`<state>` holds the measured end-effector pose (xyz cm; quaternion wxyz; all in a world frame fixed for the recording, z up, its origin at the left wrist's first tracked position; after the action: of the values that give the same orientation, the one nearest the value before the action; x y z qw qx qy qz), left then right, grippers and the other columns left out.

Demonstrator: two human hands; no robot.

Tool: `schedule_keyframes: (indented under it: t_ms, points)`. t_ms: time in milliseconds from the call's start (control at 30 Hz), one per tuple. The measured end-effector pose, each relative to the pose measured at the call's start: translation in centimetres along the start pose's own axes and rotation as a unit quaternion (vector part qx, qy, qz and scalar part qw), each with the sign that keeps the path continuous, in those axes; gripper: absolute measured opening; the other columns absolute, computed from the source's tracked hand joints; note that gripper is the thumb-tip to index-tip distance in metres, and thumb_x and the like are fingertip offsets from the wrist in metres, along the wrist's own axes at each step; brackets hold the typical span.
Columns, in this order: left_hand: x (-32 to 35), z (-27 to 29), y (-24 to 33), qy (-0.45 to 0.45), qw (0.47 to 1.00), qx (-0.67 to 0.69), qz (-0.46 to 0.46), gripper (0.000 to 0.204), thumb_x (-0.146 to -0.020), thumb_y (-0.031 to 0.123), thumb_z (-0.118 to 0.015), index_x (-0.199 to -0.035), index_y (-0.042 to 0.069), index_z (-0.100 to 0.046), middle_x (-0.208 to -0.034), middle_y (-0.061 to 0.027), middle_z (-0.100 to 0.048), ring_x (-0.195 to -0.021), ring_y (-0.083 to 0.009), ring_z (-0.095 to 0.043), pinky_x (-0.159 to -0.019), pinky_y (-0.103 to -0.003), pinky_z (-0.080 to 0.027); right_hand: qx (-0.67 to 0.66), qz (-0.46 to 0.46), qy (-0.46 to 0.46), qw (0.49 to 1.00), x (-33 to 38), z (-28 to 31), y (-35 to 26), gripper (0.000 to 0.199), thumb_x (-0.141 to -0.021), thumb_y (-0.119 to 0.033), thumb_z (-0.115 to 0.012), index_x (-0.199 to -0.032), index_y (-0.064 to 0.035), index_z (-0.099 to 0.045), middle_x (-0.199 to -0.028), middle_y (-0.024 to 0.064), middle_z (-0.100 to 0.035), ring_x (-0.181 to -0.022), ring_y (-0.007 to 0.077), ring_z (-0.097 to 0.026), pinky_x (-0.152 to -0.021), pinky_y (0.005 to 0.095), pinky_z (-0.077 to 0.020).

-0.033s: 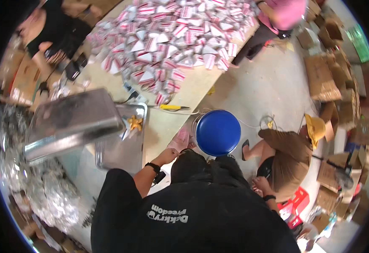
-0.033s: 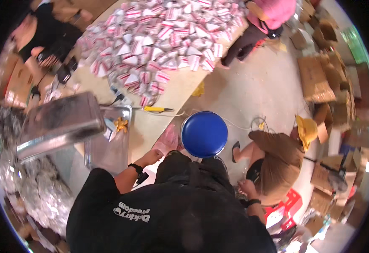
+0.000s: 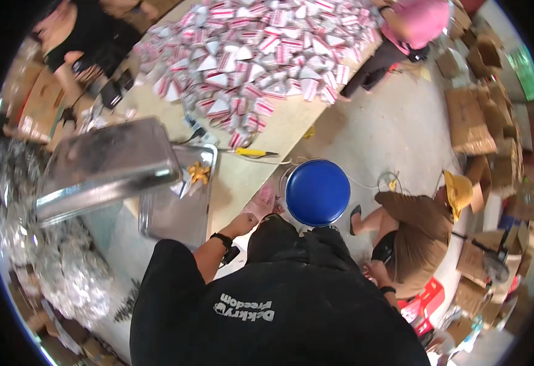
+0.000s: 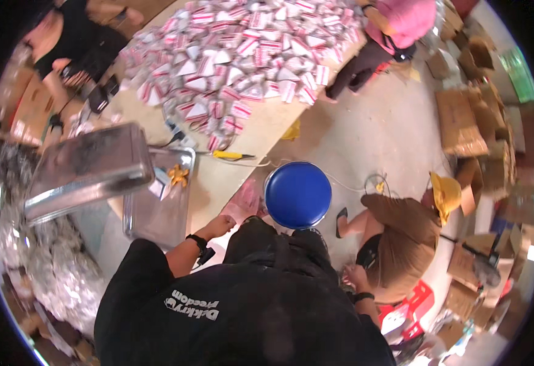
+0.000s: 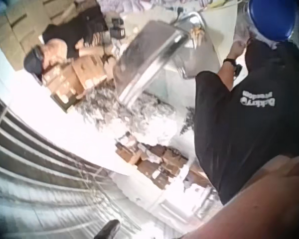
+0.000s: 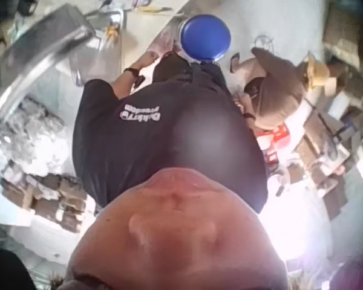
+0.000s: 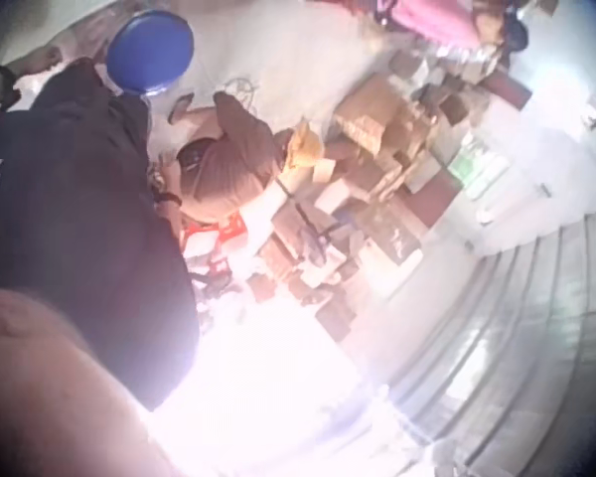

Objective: Using a heated tool to seal small triangular plastic bags filled with decorative items.

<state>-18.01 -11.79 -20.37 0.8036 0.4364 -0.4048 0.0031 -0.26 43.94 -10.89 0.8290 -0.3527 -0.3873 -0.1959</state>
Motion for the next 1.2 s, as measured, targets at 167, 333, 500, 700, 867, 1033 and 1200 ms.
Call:
schedule_keyframes:
  t_ms: [167, 333, 500, 700, 867, 1033, 1200]
  points:
    - [5.3, 0.2, -4.4, 0.111, 0.983, 0.115, 0.093, 0.04, -0.087, 0.034, -0.055, -0.092, -0.004, -0.069, -0.084, -0.0172, -0.071, -0.07, -0.0239, -0.07, -0.071, -0.036, -0.054, 0.173, 0.024, -0.029, 0.984, -0.2, -3.1, 2.9, 0.037, -0.097, -0.036, -0.05, -0.094, -0.0026, -0.066, -0.075, 0.0164, -0.067, -0.069, 0.031, -0.068, -0.067, 0.0416, -0.053]
    - [12.7, -2.8, -5.5, 0.111, 0.992, 0.01, 0.061, 0.023, -0.088, 0.016, -0.057, -0.092, -0.003, -0.069, -0.075, -0.014, -0.069, -0.072, -0.0249, -0.069, -0.067, -0.038, -0.055, 0.309, 0.259, 0.017, 0.915, -2.0, -4.0, 0.9, 0.036, -0.098, -0.034, -0.048, -0.097, -0.0018, -0.064, -0.076, 0.016, -0.066, -0.066, 0.0296, -0.066, -0.063, 0.0411, -0.053]
    - [22.9, -8.3, -7.7, 0.165, 0.981, 0.051, 0.084, 0.031, -0.093, 0.017, -0.047, -0.108, -0.003, -0.066, -0.096, -0.0157, -0.071, -0.078, -0.0235, -0.072, -0.061, -0.034, -0.056, -0.277, -0.113, -0.099, 0.949, -6.7, -8.2, 3.5, 0.035, -0.095, -0.034, -0.055, -0.099, 0.001, -0.061, -0.07, 0.0126, -0.063, -0.055, 0.0221, -0.062, -0.048, 0.0329, -0.0503]
    - [34.6, -20.3, -13.4, 0.182, 0.974, -0.076, 0.114, 0.026, -0.084, 0.022, -0.058, -0.091, -0.001, -0.07, -0.085, -0.0178, -0.069, -0.078, -0.0271, -0.07, -0.068, -0.035, -0.056, -0.255, -0.152, -0.176, 0.939, -10.0, -14.6, 5.1, 0.028, -0.096, -0.031, -0.054, -0.092, -0.003, -0.055, -0.066, 0.0078, -0.055, -0.054, 0.0186, -0.055, -0.046, 0.0306, -0.0427]
    - [42.6, -28.9, -19.2, 0.129, 0.947, 0.119, 0.268, 0.025, -0.088, 0.026, -0.056, -0.087, 0.006, -0.072, -0.086, -0.0117, -0.071, -0.075, -0.0222, -0.07, -0.062, -0.038, -0.055, -0.538, -0.238, -0.358, 0.725, -8.6, -21.2, 5.3, 0.024, -0.094, -0.024, -0.055, -0.079, -0.0067, -0.048, -0.058, 0.0026, -0.039, -0.046, 0.0144, -0.04, -0.041, 0.0301, -0.027]
    - [45.4, -32.7, -23.3, 0.11, 0.968, -0.021, 0.224, 0.025, -0.084, 0.025, -0.062, -0.089, 0.002, -0.071, -0.077, -0.0123, -0.071, -0.071, -0.0194, -0.07, -0.062, -0.033, -0.055, -0.045, -0.014, -0.309, 0.95, -5.7, -21.5, -3.2, 0.025, -0.093, -0.02, -0.055, -0.074, -0.0038, -0.051, -0.061, 0.0058, -0.046, -0.048, 0.017, -0.047, -0.042, 0.0311, -0.0351]
    - [48.0, -33.4, -29.7, 0.182, 0.924, 0.139, 0.307, 0.033, -0.075, 0.032, -0.071, -0.087, 0.002, -0.073, -0.098, -0.0256, -0.067, -0.095, -0.042, -0.064, -0.08, -0.048, -0.05, 0.052, -0.023, -0.278, 0.959, -6.8, -23.2, -9.3, 0.026, -0.093, -0.022, -0.054, -0.074, -0.0038, -0.056, -0.063, 0.0053, -0.054, -0.048, 0.0189, -0.055, -0.044, 0.0311, -0.0385]
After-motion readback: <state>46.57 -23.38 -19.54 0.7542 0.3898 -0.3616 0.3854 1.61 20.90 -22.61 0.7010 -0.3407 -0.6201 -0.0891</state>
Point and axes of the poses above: each hand's wrist, its own x-axis away from the middle knuckle, its own z-axis out of the back of the hand, y = z × x, the point moved 10 cm from there along -x, towards the middle knuckle
